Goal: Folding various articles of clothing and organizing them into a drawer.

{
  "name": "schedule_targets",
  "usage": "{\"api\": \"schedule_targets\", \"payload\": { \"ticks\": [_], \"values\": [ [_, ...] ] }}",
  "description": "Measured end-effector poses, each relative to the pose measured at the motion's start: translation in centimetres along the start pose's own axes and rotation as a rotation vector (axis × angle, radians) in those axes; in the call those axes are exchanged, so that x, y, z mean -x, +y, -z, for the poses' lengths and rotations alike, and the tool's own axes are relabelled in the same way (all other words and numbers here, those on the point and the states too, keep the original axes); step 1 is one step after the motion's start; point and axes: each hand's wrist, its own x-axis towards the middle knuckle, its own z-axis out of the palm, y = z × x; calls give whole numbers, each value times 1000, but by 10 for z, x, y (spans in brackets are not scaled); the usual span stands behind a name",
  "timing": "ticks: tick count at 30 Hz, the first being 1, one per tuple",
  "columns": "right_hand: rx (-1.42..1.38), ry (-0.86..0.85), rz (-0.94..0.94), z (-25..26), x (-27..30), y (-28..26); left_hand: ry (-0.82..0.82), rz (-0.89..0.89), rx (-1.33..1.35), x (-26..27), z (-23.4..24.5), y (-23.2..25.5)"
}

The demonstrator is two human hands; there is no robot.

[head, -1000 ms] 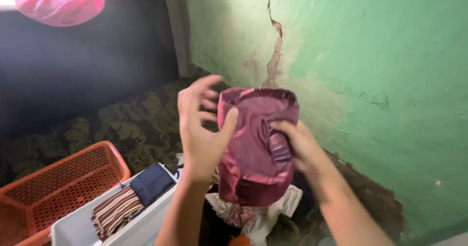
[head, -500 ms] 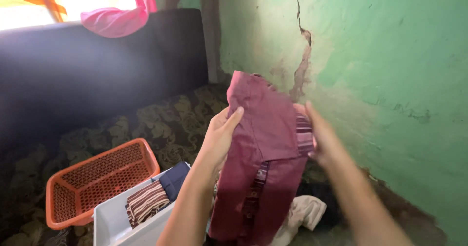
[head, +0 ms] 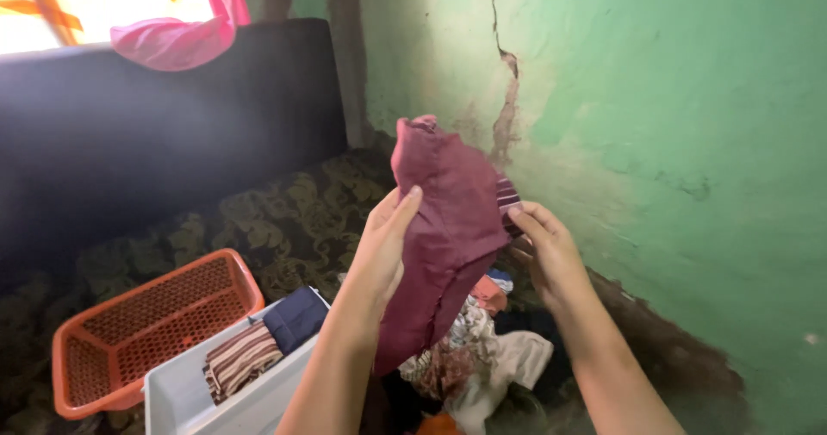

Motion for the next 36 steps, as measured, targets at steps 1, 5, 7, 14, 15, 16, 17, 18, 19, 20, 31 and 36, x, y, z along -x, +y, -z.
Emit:
{"api": "schedule_targets", "payload": {
  "ticks": [1, 5, 7, 14, 15, 16, 17, 18, 19, 20, 31, 36],
  "values": [
    [-67, -60, -20, 2, 5, -4, 36, 51, 98, 4, -2, 3],
    [-259, -116, -66, 2, 24, -20, 110, 372, 515, 10, -15, 16],
    [-253, -130, -22, 7, 26, -13, 87, 380, 434, 14, -12, 10],
    [-149, -86, 82, 47, 38, 12, 0, 428, 368, 19, -18, -3],
    [-147, -67, 84, 47, 50, 0, -12, 441, 375, 16, -21, -3],
    [-134, -99, 129, 46, 61, -11, -85, 471, 379, 13, -24, -4],
    [-120, -127, 179, 46, 72, -23, -163, 502, 382, 8, -28, -6],
    [-116, -104, 185, 48, 81, -33, -183, 515, 388, 6, -35, -5],
    [-127, -139, 154, 52, 91, -44, -250, 564, 339, 3, -43, -4],
    [-138, -175, 123, 55, 100, -54, -318, 611, 289, -1, -52, -3],
    [166, 155, 316, 190, 143, -89, -586, 386, 185, -23, -177, -51],
    [443, 208, 261, 221, 185, -132, -687, 417, 390, -21, -250, -77]
  ]
}}
